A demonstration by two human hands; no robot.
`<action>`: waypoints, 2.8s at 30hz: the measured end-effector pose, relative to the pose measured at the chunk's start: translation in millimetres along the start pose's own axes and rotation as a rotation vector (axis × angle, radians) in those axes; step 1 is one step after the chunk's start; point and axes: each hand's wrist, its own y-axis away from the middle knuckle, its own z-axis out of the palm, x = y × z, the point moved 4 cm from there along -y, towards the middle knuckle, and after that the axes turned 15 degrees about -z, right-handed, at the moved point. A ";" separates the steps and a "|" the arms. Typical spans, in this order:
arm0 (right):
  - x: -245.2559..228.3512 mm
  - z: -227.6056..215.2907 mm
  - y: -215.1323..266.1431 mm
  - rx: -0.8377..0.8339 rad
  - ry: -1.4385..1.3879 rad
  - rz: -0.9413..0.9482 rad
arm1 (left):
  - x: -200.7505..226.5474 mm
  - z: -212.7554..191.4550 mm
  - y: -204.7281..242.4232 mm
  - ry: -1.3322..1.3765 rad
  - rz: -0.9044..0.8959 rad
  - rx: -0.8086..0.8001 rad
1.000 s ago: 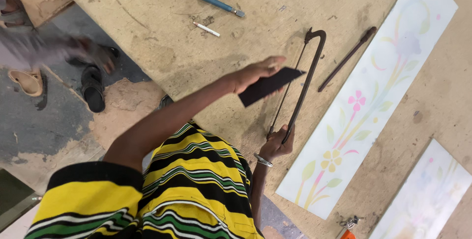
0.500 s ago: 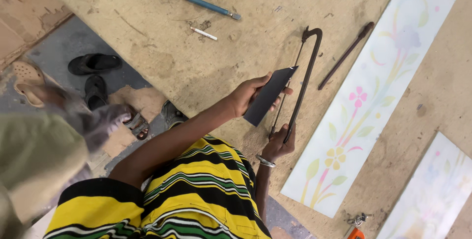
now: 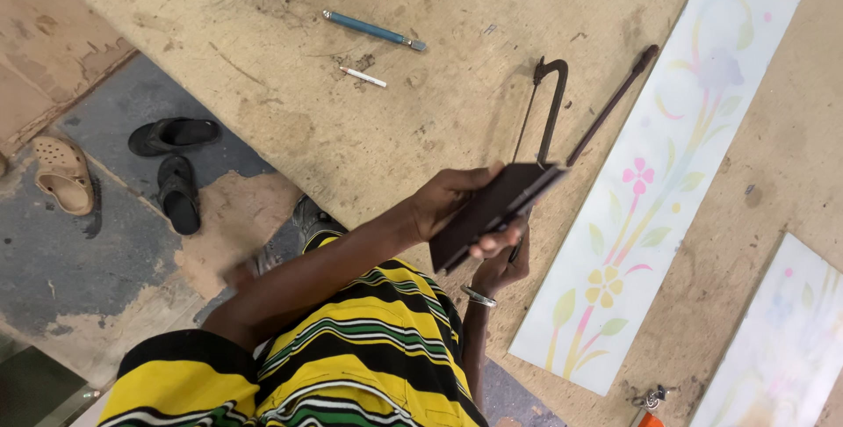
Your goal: The person uses a hacksaw to cut a small metal piece held on a workbench. The person repeatedly saws the metal piece, adjusting grip and position as needed, while other tools and painted panels remain on the bench.
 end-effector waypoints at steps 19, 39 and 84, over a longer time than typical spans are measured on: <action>-23.9 -14.0 -12.0 0.117 -0.081 0.084 | -8.2 100.7 -7.2 -1.219 0.081 0.619; -4.2 -0.3 -3.9 0.357 -0.271 0.602 | -0.7 45.7 -2.9 -1.696 0.253 0.780; -14.9 58.0 -42.3 -0.062 -0.307 0.242 | 83.1 -164.8 73.8 -2.466 -0.097 1.658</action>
